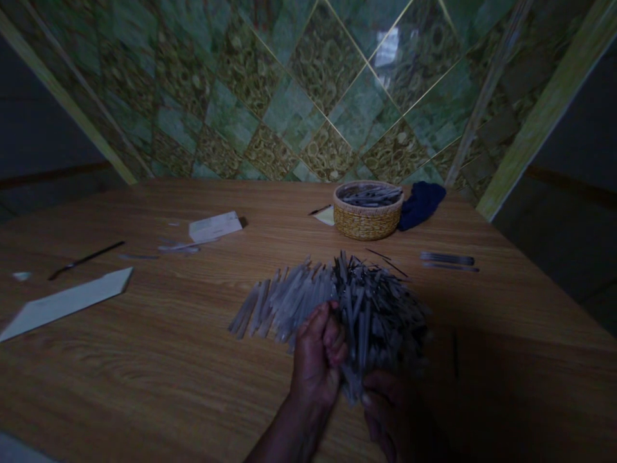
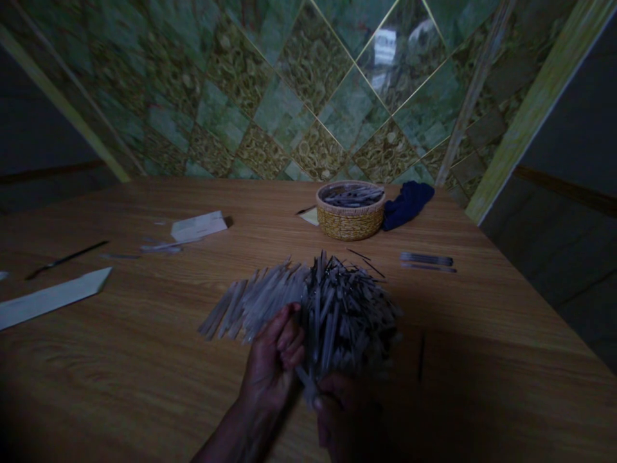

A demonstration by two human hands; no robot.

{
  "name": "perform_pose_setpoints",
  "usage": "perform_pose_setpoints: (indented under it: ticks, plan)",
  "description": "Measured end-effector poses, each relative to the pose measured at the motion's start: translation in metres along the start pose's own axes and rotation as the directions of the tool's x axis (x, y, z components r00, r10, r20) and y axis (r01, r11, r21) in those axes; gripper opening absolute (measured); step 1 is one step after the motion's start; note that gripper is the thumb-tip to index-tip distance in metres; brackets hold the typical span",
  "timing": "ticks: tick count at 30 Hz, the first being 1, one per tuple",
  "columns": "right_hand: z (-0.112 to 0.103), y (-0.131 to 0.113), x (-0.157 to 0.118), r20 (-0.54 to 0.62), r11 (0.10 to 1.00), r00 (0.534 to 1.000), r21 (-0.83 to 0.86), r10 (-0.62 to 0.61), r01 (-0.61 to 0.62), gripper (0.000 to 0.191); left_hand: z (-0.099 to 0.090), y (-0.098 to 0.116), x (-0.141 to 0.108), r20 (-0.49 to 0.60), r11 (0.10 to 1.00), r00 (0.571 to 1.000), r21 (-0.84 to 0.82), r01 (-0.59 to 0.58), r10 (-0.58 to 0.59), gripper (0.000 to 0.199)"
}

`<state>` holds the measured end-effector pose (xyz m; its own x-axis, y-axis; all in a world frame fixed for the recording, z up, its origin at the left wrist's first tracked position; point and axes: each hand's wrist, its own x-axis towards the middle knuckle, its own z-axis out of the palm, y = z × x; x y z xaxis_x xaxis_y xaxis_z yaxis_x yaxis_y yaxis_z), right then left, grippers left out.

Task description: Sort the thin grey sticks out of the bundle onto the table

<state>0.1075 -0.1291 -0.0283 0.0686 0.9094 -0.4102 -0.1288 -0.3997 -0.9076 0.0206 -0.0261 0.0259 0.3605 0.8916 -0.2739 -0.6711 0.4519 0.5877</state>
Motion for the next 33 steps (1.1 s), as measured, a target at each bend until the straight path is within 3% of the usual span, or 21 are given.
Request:
perform_pose_setpoints:
  ticks: [9, 13, 16, 19, 22, 23, 25, 27, 28, 31, 33]
  plan:
    - [-0.006, -0.008, 0.005, 0.06, 0.996, 0.994, 0.027, -0.092, 0.091, 0.032, 0.002, 0.005, 0.0, 0.035, 0.998, 0.999, -0.045, -0.04, 0.042, 0.017]
    - [-0.011, -0.013, 0.01, 0.057, 0.99, 0.99, 0.069, -0.128, 0.124, 0.039, 0.006, 0.003, -0.004, 0.093, 0.997, 0.996, -0.08, 0.01, -0.003, 0.019]
    - [-0.012, -0.012, 0.014, 0.015, 0.978, 0.981, 0.076, -0.195, 0.194, 0.045, 0.005, -0.002, -0.005, 0.076, 1.0, 0.997, 0.003, 0.001, -0.001, 0.017]
    - [-0.01, -0.012, 0.016, -0.024, 0.982, 0.986, 0.089, -0.164, 0.165, 0.044, 0.003, -0.005, -0.005, 0.084, 0.995, 0.996, 0.101, 0.02, -0.029, 0.015]
    - [-0.02, -0.023, 0.012, -0.029, 0.981, 0.985, -0.097, -0.171, 0.167, 0.039, 0.001, -0.004, -0.004, 0.1, 0.983, 0.991, 0.169, 0.072, -0.09, 0.012]
    - [-0.029, -0.03, 0.009, -0.046, 0.95, 0.974, -0.236, -0.222, 0.206, 0.036, 0.0, -0.003, -0.003, 0.096, 0.98, 0.991, 0.189, 0.069, -0.088, 0.012]
    - [-0.052, -0.048, 0.001, -0.026, 0.77, 0.921, -0.558, -0.389, 0.31, 0.022, -0.003, -0.001, -0.001, 0.078, 0.973, 0.995, 0.226, 0.049, -0.068, 0.014]
    - [-0.079, -0.063, -0.006, 0.016, 0.618, 0.939, -0.749, -0.343, 0.238, 0.026, -0.004, 0.002, 0.001, 0.06, 0.963, 0.997, 0.267, 0.028, -0.045, 0.017]
    - [-0.092, -0.067, -0.009, 0.029, 0.527, 0.944, -0.824, -0.328, 0.208, 0.025, -0.005, 0.002, 0.002, 0.049, 0.956, 0.998, 0.293, 0.026, -0.042, 0.019]
    - [-0.121, -0.058, -0.012, -0.01, 0.442, 0.926, -0.881, -0.377, 0.17, 0.021, -0.005, 0.001, 0.002, 0.014, 0.926, 0.998, 0.373, 0.053, -0.063, 0.025]
    - [-0.131, -0.038, -0.01, 0.032, 0.206, 0.88, -0.968, -0.473, 0.146, 0.022, -0.004, -0.001, 0.001, 0.012, 0.908, 0.996, 0.412, 0.074, -0.087, 0.028]
